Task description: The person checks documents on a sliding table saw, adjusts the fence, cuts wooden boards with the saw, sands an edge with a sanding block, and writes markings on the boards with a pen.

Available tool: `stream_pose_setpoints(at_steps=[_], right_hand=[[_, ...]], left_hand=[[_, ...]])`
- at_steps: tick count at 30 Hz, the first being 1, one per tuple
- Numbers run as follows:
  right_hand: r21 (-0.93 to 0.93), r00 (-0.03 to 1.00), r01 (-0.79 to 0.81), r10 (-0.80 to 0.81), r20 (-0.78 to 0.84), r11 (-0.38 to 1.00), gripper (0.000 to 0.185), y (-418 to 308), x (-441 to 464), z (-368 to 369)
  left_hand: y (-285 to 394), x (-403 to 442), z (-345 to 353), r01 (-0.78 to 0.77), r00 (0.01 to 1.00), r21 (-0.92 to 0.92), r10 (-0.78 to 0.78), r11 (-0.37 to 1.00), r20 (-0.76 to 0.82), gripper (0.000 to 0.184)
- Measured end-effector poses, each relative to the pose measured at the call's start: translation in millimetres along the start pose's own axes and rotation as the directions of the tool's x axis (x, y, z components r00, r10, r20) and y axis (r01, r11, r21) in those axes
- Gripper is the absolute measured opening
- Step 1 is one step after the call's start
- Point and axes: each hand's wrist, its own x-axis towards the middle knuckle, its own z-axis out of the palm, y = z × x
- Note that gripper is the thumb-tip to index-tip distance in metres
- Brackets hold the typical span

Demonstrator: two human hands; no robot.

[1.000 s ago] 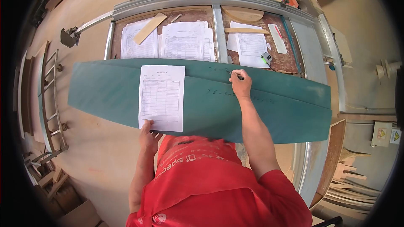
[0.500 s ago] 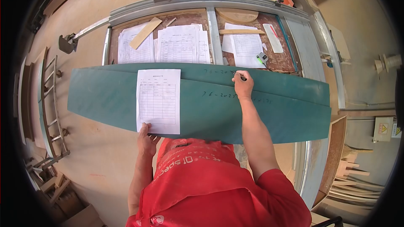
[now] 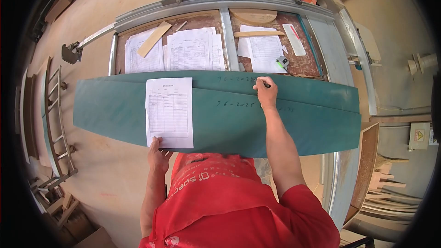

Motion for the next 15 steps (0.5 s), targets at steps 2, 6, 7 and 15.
stream_pose_setpoints(at_steps=[2, 6, 7, 15], right_hand=[[-0.016, 0.999, -0.017, 0.017, -0.036, 1.0, 0.014, -2.4, 3.6, 0.0], [0.03, 0.996, -0.043, 0.046, -0.077, 0.999, 0.014, 1.6, 13.7, -9.6], [-0.008, 0.997, -0.022, 0.021, -0.08, 1.0, 0.014, 5.3, 12.7, -11.1], [-0.027, 0.999, -0.052, 0.052, -0.004, 0.998, 0.014, 3.7, 11.7, -27.1]], left_hand=[[0.7, -1.5, 0.1, 0.003, 1.0, 0.001, -0.003, 1.0, 0.012, 0.046], [2.1, -0.2, -0.6, 0.008, 1.0, -0.001, -0.008, 1.0, 0.013, 0.047], [1.2, 0.4, -1.3, 0.004, 1.0, 0.0, -0.004, 1.0, 0.01, 0.047], [-0.6, 1.2, -1.2, 0.0, 1.0, 0.015, 0.0, 1.0, 0.006, 0.049]])
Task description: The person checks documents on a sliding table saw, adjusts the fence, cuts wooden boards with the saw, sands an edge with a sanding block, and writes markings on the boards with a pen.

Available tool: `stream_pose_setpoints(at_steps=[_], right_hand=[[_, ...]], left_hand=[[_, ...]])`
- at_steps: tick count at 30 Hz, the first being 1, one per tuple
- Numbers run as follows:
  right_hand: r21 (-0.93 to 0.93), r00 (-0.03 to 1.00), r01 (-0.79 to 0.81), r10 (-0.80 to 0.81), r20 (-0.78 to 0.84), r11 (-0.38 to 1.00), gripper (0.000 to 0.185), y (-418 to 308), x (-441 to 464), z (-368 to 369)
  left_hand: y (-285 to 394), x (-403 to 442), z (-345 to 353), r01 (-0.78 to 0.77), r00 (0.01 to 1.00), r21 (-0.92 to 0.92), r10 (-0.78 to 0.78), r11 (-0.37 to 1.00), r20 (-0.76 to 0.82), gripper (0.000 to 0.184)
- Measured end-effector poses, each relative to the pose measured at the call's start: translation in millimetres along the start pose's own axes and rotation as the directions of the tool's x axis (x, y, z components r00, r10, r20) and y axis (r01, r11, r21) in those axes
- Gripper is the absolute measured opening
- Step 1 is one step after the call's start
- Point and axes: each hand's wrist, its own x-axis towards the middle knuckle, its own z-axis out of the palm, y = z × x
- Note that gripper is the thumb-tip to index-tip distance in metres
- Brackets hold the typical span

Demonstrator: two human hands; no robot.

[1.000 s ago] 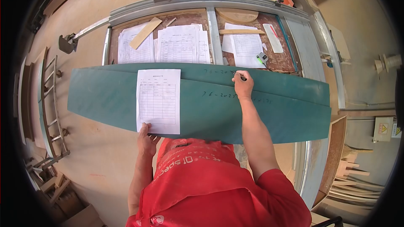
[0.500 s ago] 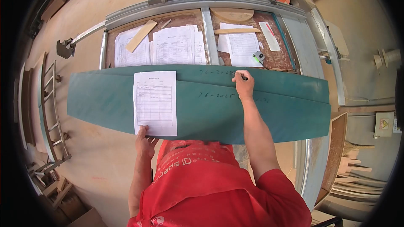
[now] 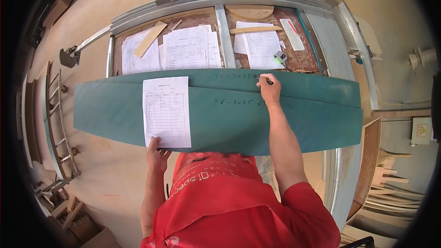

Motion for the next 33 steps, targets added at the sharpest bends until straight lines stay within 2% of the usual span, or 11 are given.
stream_pose_setpoints(at_steps=[2, 5, 8, 11, 14, 17, 21, 24, 30, 33], right_hand=[[0.0, 0.999, -0.028, 0.028, -0.031, 1.0, 0.015, 8.3, 8.1, -5.8], [0.118, 0.997, 0.041, -0.033, -0.074, 0.992, 0.016, 11.0, 10.4, -10.3], [-0.023, 0.999, -0.021, 0.021, -0.033, 0.999, 0.018, 12.1, 9.8, -21.8], [0.062, 0.998, -0.044, 0.047, -0.042, 0.997, 0.018, 13.6, 10.5, -27.5], [0.077, 0.989, 0.01, 0.002, -0.151, 0.997, 0.017, 22.8, 14.7, -27.3], [0.009, 0.992, 0.063, -0.062, -0.114, 0.998, 0.016, 24.7, 13.6, -25.8], [-0.008, 0.996, 0.036, -0.037, -0.075, 0.999, 0.015, 31.1, 13.0, -33.7], [0.052, 0.991, 0.001, 0.006, -0.131, 0.999, 0.013, 26.1, 16.0, -38.9], [0.001, 0.988, 0.025, -0.025, -0.154, 1.0, 0.014, 29.3, 21.3, -46.9], [0.013, 0.993, 0.016, -0.015, -0.114, 1.0, 0.014, 30.9, 23.5, -46.6]], left_hand=[[-1.3, 1.4, -1.0, 0.001, 1.0, -0.005, -0.001, 1.0, -0.001, 0.049], [-2.3, 3.6, -0.6, 0.001, 1.0, 0.004, -0.001, 1.0, -0.019, 0.05], [-2.2, 2.4, 2.4, 0.008, 0.999, 0.008, -0.007, 1.0, -0.048, 0.051], [0.5, 1.5, 5.6, 0.01, 0.998, 0.022, -0.009, 1.0, -0.066, 0.048], [2.0, -1.7, 8.2, 0.013, 0.998, 0.021, -0.012, 1.0, -0.062, 0.046], [1.6, 1.0, 6.2, 0.014, 0.998, 0.013, -0.013, 1.0, -0.064, 0.05], [1.8, 2.0, 9.1, 0.013, 0.996, 0.007, -0.013, 1.0, -0.087, 0.052], [3.3, -0.4, 11.6, 0.011, 0.995, 0.035, -0.008, 0.999, -0.098, 0.051], [2.2, 2.9, 4.6, 0.023, 0.998, 0.028, -0.022, 0.999, -0.053, 0.048], [0.4, 4.6, 4.8, 0.017, 0.998, 0.017, -0.016, 1.0, -0.059, 0.048]])
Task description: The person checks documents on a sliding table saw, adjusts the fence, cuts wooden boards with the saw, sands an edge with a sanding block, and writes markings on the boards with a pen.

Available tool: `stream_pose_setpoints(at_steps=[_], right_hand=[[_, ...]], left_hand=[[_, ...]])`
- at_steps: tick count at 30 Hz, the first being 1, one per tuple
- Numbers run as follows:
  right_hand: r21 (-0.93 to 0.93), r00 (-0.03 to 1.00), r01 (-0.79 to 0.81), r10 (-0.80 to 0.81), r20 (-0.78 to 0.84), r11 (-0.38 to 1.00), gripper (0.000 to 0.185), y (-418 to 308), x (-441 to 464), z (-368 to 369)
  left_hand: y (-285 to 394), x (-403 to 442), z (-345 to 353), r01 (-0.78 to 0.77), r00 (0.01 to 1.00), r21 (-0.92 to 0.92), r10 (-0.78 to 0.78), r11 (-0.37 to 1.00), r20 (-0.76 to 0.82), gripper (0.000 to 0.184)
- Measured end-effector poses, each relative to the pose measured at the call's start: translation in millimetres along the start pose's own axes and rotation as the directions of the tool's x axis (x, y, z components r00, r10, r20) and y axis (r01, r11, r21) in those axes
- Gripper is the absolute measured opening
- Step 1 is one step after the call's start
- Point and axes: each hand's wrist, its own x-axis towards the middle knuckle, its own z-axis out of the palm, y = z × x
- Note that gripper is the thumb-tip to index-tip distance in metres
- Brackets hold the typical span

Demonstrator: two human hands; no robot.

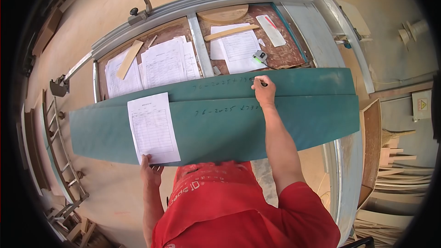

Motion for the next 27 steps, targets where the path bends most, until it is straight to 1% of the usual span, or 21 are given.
stream_pose_setpoints(at_steps=[3, 6, 7, 9, 12, 15, 18, 21, 24, 27], right_hand=[[0.027, 0.994, 0.02, -0.017, -0.112, 0.999, 0.014, 0.9, 7.6, -8.8], [-0.022, 0.999, -0.049, 0.05, 0.004, 0.999, 0.015, 1.6, 7.6, -20.7], [-0.005, 0.999, -0.048, 0.048, 0.011, 0.999, 0.015, -0.4, 8.8, -20.7], [0.029, 0.998, -0.052, 0.052, 0.022, 0.998, 0.015, -2.7, 9.1, -20.9], [-0.01, 1.0, -0.013, 0.013, 0.007, 1.0, 0.015, 3.4, 12.2, -25.0], [0.008, 0.998, -0.055, 0.055, -0.033, 0.998, 0.014, -0.9, 19.6, -31.6], [0.02, 0.998, 0.006, -0.004, -0.058, 1.0, 0.015, 11.4, 23.4, -35.8], [-0.053, 0.996, -0.085, 0.085, -0.003, 0.995, 0.015, 8.7, 24.2, -43.1], [-0.011, 0.996, -0.067, 0.066, -0.052, 0.998, 0.014, 0.1, 25.1, -48.2], [-0.016, 0.995, -0.035, 0.033, -0.091, 0.999, 0.015, 10.2, 27.3, -47.7]], left_hand=[[0.7, -1.4, -0.3, 0.004, 1.0, 0.006, -0.004, 1.0, 0.006, 0.047], [-0.7, 0.8, 0.7, -0.005, 1.0, 0.012, 0.005, 1.0, -0.029, 0.051], [-1.1, 1.5, 0.6, -0.003, 0.999, 0.011, 0.004, 1.0, -0.034, 0.051], [-0.8, 0.6, 0.6, 0.004, 0.999, 0.016, -0.003, 1.0, -0.046, 0.051], [1.5, -2.2, 1.9, 0.005, 1.0, 0.019, -0.005, 1.0, -0.031, 0.053], [1.3, -1.7, 3.0, -0.009, 1.0, 0.023, 0.01, 1.0, -0.019, 0.055], [2.5, -6.9, 9.7, -0.012, 0.998, 0.035, 0.014, 0.999, -0.059, 0.057], [2.3, -4.0, 5.3, -0.011, 1.0, 0.036, 0.011, 0.999, -0.025, 0.057], [-0.2, 0.5, 3.6, 0.011, 0.999, -0.003, -0.011, 1.0, -0.053, 0.044], [0.9, -1.0, 3.9, 0.012, 0.998, 0.006, -0.011, 1.0, -0.06, 0.044]])
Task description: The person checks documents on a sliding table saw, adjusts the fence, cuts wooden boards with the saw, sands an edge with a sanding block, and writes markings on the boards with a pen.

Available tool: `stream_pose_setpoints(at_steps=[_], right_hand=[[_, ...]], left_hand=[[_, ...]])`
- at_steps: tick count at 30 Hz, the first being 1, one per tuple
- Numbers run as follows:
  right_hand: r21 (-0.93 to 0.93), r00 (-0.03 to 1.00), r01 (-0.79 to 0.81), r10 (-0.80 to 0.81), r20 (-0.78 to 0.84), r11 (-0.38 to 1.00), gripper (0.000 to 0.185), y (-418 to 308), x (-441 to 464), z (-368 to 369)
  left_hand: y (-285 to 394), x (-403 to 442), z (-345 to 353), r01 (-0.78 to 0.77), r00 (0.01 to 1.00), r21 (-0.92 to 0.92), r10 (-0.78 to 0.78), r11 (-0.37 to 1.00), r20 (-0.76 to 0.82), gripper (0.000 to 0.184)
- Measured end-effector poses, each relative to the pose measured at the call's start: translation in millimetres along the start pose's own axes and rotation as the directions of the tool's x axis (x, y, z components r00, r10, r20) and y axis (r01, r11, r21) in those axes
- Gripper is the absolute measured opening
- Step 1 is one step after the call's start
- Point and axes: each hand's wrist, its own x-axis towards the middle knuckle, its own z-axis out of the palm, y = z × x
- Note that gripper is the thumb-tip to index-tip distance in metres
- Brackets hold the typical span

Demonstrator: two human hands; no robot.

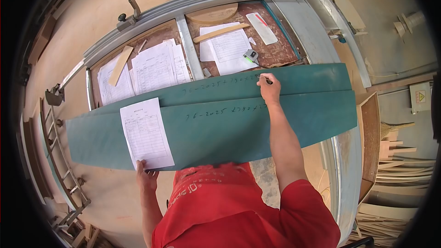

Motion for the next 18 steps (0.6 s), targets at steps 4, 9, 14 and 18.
stream_pose_setpoints(at_steps=[4, 9, 14, 18], right_hand=[[0.004, 0.998, -0.053, 0.052, 0.028, 0.999, 0.015, 0.1, 0.7, -9.4], [0.021, 0.999, -0.028, 0.028, -0.032, 0.999, 0.014, 4.3, 4.2, -14.5], [0.003, 0.998, -0.056, 0.056, 0.018, 0.998, 0.014, 5.4, 10.8, -20.9], [-0.035, 0.999, -0.03, 0.029, -0.03, 0.999, 0.015, 1.4, 13.6, -20.6]], left_hand=[[-1.6, 3.3, -3.4, -0.004, 1.0, 0.003, 0.004, 1.0, 0.015, 0.044], [-2.7, 5.3, -6.6, -0.008, 1.0, 0.008, 0.008, 1.0, 0.022, 0.045], [-2.6, 2.7, -2.9, -0.028, 1.0, 0.033, 0.027, 0.999, 0.002, 0.051], [-6.4, 2.3, -5.1, -0.06, 0.998, 0.036, 0.059, 0.998, 0.004, 0.054]])
